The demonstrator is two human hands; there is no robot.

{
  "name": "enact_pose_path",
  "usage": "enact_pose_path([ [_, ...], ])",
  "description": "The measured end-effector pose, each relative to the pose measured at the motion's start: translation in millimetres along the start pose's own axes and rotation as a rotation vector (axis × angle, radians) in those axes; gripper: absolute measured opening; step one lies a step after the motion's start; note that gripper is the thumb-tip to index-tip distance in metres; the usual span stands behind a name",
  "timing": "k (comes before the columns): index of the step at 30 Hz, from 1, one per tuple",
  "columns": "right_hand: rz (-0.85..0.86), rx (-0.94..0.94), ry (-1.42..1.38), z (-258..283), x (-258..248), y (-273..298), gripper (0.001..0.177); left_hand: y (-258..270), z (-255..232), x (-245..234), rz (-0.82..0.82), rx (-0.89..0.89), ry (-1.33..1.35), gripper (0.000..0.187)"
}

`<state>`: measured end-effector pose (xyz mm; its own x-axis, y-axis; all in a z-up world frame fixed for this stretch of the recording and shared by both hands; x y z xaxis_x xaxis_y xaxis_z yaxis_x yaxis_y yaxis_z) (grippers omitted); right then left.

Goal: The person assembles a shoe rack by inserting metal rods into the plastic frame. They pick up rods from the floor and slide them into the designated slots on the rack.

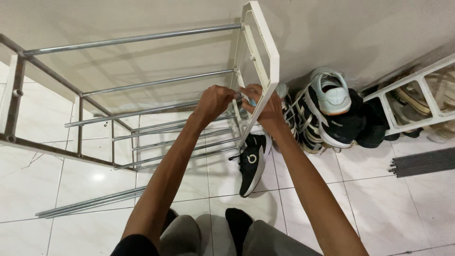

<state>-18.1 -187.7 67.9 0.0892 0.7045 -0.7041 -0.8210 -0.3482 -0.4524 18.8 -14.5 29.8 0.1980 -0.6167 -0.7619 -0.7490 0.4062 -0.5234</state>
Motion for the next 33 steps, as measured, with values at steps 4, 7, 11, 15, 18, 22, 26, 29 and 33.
enact_pose_path([
  [4,-0.035,-0.076,0.049,-1.7,2.5,0.4,0.034,3.8,-1.0,4.8,0.084,-0.016,-0.112,0.011],
  [7,-0.053,-0.134,0.094,-3.8,2.1,2.0,0.035,7.0,-4.5,3.6,0.068,0.055,-0.184,0.02],
  [11,0.01,-0.061,0.027,-11.0,6.7,-0.6,0.036,11.1,-1.7,4.8,0.026,0.076,-0.155,0.017],
  [15,0.029,-0.106,0.069,-7.7,3.5,6.0,0.033,9.4,-1.1,7.8,0.017,0.09,-0.204,0.017],
  [18,0.092,0.12,-0.022,-16.4,7.1,0.3,0.042,10.1,1.4,8.5,0.037,0.061,-0.265,0.017],
  [22,0.111,0.096,0.002,-14.8,8.8,0.4,0.043,14.0,4.5,8.0,0.028,0.086,-0.258,0.021],
  [26,0.119,0.173,0.021,-21.3,8.4,-0.7,0.043,21.4,22.6,-0.4,0.059,0.082,-0.324,0.02],
  [29,0.102,0.146,0.069,-28.2,6.0,-8.6,0.04,16.3,34.5,-13.1,0.11,0.064,-0.3,0.013],
  [33,0.091,0.149,-0.054,-28.5,7.9,-7.3,0.04,12.5,5.1,-19.8,0.078,0.186,-0.184,0.014],
])
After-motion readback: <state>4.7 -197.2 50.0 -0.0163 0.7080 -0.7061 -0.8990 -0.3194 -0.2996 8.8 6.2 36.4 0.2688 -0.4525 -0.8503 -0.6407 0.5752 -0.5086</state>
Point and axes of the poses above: each hand's wrist, its own y-axis away from the middle knuckle, its own x-axis out of the palm, z = x × y, the point moved 4 cm from there along -y, towards the middle knuckle, and after that the axes turned 10 degrees about -y, right-handed, at the moved point
